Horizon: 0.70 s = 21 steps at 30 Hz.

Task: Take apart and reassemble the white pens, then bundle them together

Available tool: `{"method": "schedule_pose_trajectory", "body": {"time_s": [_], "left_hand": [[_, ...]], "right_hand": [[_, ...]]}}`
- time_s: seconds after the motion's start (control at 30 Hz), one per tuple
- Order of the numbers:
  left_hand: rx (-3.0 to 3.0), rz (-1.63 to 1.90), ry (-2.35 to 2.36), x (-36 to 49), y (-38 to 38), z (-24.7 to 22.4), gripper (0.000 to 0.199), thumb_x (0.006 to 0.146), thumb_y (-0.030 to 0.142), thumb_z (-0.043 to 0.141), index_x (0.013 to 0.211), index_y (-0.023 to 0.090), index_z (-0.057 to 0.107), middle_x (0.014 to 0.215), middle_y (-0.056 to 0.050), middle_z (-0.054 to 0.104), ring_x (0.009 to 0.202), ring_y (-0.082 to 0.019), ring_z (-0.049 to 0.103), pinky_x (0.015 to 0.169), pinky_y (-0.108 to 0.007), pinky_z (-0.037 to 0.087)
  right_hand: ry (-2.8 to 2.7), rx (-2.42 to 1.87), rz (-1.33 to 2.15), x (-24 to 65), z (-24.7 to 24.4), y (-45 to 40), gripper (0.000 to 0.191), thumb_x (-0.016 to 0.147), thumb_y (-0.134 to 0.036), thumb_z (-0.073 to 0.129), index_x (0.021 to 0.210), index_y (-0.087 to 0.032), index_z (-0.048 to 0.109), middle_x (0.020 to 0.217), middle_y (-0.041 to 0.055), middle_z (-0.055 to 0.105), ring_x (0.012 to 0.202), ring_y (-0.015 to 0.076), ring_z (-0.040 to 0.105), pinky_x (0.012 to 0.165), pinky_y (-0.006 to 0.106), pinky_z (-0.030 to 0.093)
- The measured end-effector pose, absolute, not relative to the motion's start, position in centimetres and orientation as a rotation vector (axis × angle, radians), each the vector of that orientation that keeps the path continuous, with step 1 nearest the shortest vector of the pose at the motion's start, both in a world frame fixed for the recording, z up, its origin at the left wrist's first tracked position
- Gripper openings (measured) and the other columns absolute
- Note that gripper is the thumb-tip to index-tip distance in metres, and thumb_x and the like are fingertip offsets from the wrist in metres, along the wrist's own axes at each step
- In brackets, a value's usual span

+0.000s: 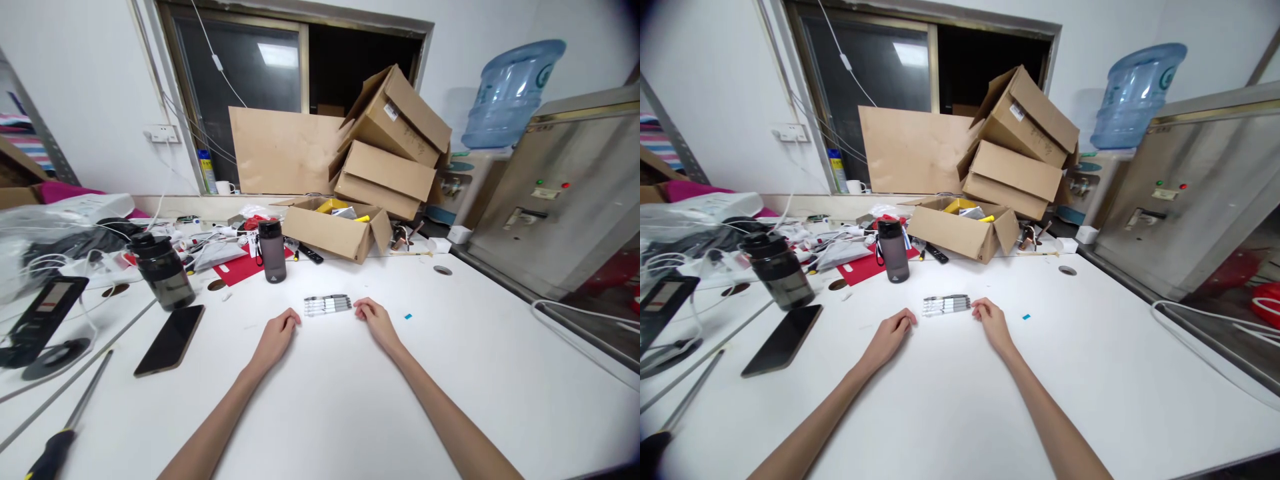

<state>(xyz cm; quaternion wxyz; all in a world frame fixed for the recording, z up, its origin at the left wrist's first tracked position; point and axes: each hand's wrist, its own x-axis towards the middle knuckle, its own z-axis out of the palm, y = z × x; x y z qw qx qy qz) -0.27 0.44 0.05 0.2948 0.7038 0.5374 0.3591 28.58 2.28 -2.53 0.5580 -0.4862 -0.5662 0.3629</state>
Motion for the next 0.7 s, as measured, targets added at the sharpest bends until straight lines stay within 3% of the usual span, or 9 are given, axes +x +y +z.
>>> {"method": "schedule_pose_trajectory", "body": {"time_s": [0.7], "left_hand": [[1.872,0.950,1.418,-0.16,0.19,0.17,0.027,0.089,0.027,0.038,0.086,0.023,0.065,0.060,0.004,0.047,0.060,-0.018,0.045,0.062,-0.026,0.033]], "right_hand": [[-1.326,-1.145,0.862,28.60,-2.60,1.90,0.023,0.082,-0.032,0.050,0.086,-0.019,0.069,0.070,0.0019,0.064,0.067,0.0175,0.057,0.067,0.030,0.045]]}}
